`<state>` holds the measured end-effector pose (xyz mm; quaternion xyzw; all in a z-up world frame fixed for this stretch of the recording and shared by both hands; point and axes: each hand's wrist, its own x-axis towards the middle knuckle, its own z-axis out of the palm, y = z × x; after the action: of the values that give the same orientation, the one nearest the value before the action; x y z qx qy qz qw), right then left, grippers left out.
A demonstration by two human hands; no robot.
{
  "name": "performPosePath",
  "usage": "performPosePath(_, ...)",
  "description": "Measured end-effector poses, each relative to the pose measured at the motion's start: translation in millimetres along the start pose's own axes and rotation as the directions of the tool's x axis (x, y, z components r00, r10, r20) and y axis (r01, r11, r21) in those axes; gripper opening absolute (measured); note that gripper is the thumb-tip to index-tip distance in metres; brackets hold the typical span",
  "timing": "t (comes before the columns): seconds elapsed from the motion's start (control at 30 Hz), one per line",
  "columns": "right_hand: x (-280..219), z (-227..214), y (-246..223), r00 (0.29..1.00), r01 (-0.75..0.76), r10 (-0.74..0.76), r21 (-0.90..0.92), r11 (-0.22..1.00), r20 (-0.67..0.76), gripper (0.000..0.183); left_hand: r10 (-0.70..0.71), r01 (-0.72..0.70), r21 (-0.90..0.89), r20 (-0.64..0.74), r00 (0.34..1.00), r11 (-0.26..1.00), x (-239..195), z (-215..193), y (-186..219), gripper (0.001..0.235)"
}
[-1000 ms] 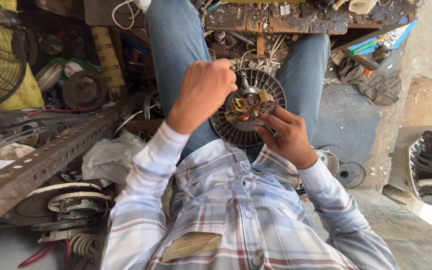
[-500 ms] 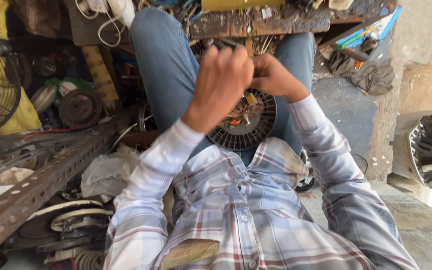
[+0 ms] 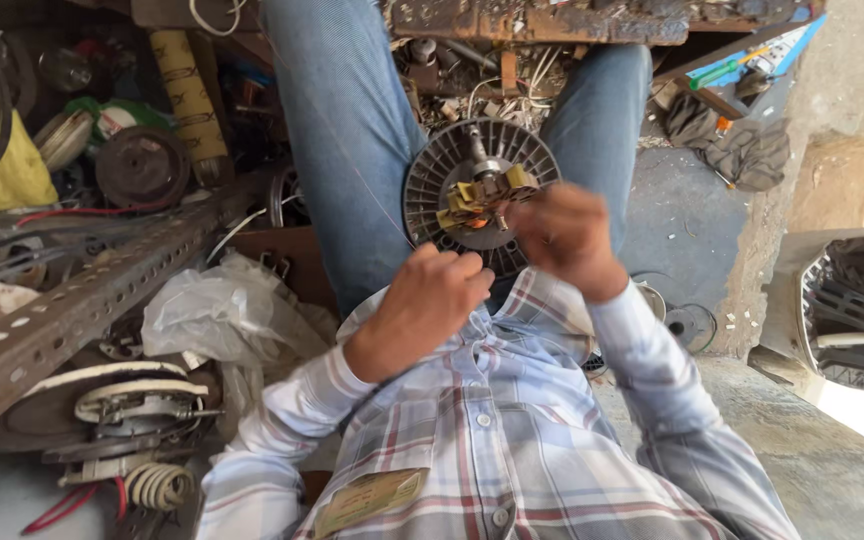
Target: The person works on an electrical motor stator by hand, handling wires and winding components while sitting on the floor.
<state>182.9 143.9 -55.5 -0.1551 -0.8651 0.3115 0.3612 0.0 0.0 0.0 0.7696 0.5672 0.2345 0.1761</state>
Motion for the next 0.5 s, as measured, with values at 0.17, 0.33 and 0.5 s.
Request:
performPosePath(0.17,-13.4,4.5,-44.6,0.970,-0.236,0.242,-0.109,0.966,0.039,0.028,0.051,-0.047,0.113,-0.033,0.998,0.992,19.4,-38.3,-29.6,0.017)
performPosePath(0.33,-7.3,5.1,-52.3,0.960,-0.261,0.274,-0.168,0.951,0.057,0.029,-0.064,0.068,0.037,-0.097,0.993,0.997,66.9,-51.2,-73.2,0.022)
performPosePath(0.5,-11.4,3.1,-27.8,0.973,-0.224,0.228,-0.146,0.964,0.016,0.008,-0.055,0.066,0.076,-0.139,0.989,0.995,109.7,-27.9,-119.7,0.023)
